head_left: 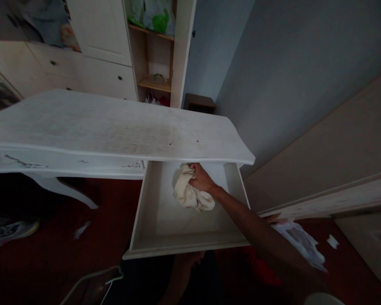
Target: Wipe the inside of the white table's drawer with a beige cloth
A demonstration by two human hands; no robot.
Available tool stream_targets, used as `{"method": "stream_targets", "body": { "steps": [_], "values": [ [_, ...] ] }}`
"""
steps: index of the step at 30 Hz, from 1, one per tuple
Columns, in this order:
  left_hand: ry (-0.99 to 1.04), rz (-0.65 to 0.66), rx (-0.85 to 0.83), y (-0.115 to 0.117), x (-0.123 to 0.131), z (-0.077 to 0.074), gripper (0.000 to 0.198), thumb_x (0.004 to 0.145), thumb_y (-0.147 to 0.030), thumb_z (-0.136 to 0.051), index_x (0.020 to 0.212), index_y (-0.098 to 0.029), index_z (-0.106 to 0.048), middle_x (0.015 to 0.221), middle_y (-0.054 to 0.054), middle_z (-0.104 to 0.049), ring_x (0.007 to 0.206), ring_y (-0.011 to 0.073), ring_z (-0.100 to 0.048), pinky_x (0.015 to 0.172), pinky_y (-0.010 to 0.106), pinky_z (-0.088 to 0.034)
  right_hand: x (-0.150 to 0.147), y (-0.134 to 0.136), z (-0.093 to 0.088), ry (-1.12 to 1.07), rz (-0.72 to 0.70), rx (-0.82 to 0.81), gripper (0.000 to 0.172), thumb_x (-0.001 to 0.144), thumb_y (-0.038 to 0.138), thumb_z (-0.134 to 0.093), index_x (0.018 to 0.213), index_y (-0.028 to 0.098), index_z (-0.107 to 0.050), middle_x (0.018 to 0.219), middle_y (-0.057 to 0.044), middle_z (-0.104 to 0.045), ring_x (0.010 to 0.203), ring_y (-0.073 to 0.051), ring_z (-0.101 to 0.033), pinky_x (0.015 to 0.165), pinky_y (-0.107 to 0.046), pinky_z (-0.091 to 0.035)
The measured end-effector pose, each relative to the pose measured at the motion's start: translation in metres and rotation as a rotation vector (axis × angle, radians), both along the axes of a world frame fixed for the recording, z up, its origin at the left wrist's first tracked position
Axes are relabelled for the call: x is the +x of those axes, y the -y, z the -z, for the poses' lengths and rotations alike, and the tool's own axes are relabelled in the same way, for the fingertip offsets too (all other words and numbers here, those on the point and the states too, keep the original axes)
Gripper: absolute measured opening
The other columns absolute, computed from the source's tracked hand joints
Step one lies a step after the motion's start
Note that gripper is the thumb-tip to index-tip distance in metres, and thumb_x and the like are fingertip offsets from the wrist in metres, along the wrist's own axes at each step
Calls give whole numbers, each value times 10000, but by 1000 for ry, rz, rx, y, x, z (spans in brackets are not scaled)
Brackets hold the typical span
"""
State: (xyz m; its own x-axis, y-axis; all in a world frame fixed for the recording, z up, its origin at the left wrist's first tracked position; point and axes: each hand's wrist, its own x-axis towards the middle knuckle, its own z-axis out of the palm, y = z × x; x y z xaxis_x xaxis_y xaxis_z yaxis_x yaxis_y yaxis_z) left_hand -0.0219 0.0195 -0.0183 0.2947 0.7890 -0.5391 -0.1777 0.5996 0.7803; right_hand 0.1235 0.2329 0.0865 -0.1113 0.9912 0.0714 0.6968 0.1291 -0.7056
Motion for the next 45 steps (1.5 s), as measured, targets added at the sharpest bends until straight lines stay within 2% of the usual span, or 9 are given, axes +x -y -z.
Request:
{"method": "stream_targets", "body": {
  "steps": [5,10,15,22,27,31,35,40,45],
  "values": [
    [-3,-14,17,2,0,-9,349,575,-491,-759,604,-145,-725,572,49,-652,574,164,-546,558,280,-361,-43,-14,-6,49,-141,2,488,566,79,-551,1029,205,-466,1045,-49,-526,983,-221,-525,926,-376,-435],
    [11,-42,20,4,2,-13,378,572,-515,-739,637,-142,-729,615,55,-665,575,160,-534,567,286,-356,-76,-31,-15,182,-306,-12,412,599,73,-567,987,187,-488,980,-52,-557,890,-222,-538,843,-360,-454],
    [23,-47,55,3,3,-18,354,571,-497,-722,611,-146,-696,574,36,-625,564,154,-520,558,285,-334,-101,-34,-19,275,-371,-2,430,611,61,-593,1008,185,-483,1015,-61,-578,901,-221,-550,834,-352,-452],
    [43,-34,9,-1,2,-37,300,525,-456,-709,577,-165,-655,558,18,-602,559,144,-488,576,287,-352,-120,-3,-17,372,-406,65,430,692,201,-665,1079,115,-496,1104,-150,-572,1014,-273,-557,913,-402,-461],
    [31,-46,-7,-1,1,-40,273,516,-425,-700,573,-163,-647,554,12,-590,565,146,-492,575,287,-356,-125,40,-4,412,-441,115,759,583,437,-800,1174,70,-497,1253,-228,-501,1205,-364,-460,1044,-512,-379],
    [35,-42,14,-1,0,-39,286,525,-443,-699,575,-166,-651,563,18,-600,573,148,-498,577,288,-367,-131,72,6,411,-419,107,911,530,491,-836,1241,40,-488,1367,-286,-424,1330,-425,-343,1130,-556,-270],
    [13,-41,38,-1,-1,-40,255,534,-419,-684,563,-168,-648,554,19,-600,567,152,-507,567,285,-355,-138,84,8,436,-382,89,1031,512,513,-848,1315,8,-444,1443,-323,-363,1400,-470,-241,1168,-584,-177],
    [13,-50,38,-1,-1,-40,248,534,-418,-688,524,-175,-640,534,19,-593,569,160,-509,592,297,-376,-146,86,6,427,-343,107,968,524,450,-843,1318,56,-452,1448,-323,-372,1395,-504,-228,1134,-672,-148],
    [1,-47,-9,0,0,-37,243,515,-414,-688,492,-175,-649,520,23,-594,562,156,-494,591,299,-370,-147,93,3,452,-345,132,843,588,394,-806,1276,22,-494,1445,-319,-370,1404,-487,-214,1167,-625,-100]
  ]
}}
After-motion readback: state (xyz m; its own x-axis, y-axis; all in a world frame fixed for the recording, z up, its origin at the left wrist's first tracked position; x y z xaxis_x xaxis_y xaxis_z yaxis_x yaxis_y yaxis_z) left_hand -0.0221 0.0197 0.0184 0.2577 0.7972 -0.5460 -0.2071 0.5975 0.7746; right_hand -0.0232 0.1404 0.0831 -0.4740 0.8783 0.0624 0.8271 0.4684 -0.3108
